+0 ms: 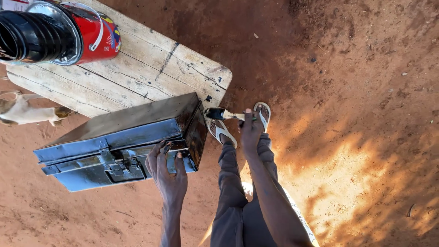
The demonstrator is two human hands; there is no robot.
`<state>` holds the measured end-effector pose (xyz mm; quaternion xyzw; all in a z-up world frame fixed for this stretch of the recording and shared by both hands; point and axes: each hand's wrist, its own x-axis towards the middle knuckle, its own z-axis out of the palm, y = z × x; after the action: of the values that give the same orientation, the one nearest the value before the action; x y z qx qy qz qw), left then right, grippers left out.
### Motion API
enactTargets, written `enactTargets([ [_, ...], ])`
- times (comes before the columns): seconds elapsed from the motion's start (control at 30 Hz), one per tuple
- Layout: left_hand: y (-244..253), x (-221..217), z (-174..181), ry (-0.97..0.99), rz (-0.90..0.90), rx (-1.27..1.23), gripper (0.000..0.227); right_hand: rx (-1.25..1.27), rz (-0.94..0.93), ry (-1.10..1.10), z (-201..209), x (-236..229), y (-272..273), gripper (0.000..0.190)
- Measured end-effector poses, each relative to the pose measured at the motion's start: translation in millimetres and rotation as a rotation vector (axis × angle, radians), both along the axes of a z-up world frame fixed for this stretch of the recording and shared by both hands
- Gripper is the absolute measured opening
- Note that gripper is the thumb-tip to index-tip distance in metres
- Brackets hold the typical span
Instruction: Painting a metal toolbox with black paint using a paintbrush on an outdoor workbench
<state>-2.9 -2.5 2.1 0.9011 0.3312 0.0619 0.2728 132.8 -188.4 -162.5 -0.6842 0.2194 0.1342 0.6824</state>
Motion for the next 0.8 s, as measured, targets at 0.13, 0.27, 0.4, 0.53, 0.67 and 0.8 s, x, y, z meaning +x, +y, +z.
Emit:
enactTargets([
  [0.13,-6,8,10,0.049,0.042,-0.024,0.04,-0.168,0.351,-0.234,-36,-36,12,0.042],
  [0.27,-5,17,30,-0.05,0.042,-0.108,0.036,-0.012,0.49,-0.166,51,-62,-1,0.032],
  [0.4,7,-3,18,-0.059,0.097,-0.09,0.043,0.247,0.456,0.074,114,-64,-53,0.026],
  [0.53,9,-9,29,-0.093,0.139,-0.09,0.041,0.394,0.445,0.122,39,-32,-57,0.041],
  [0.67,-1,-18,30,-0.098,0.195,-0.121,0.041,0.324,0.359,0.231,-104,-22,-45,0.037],
  [0.8,-12,-31,31,-0.068,0.235,-0.153,0.043,0.674,0.087,0.497,-191,-52,-22,0.032],
])
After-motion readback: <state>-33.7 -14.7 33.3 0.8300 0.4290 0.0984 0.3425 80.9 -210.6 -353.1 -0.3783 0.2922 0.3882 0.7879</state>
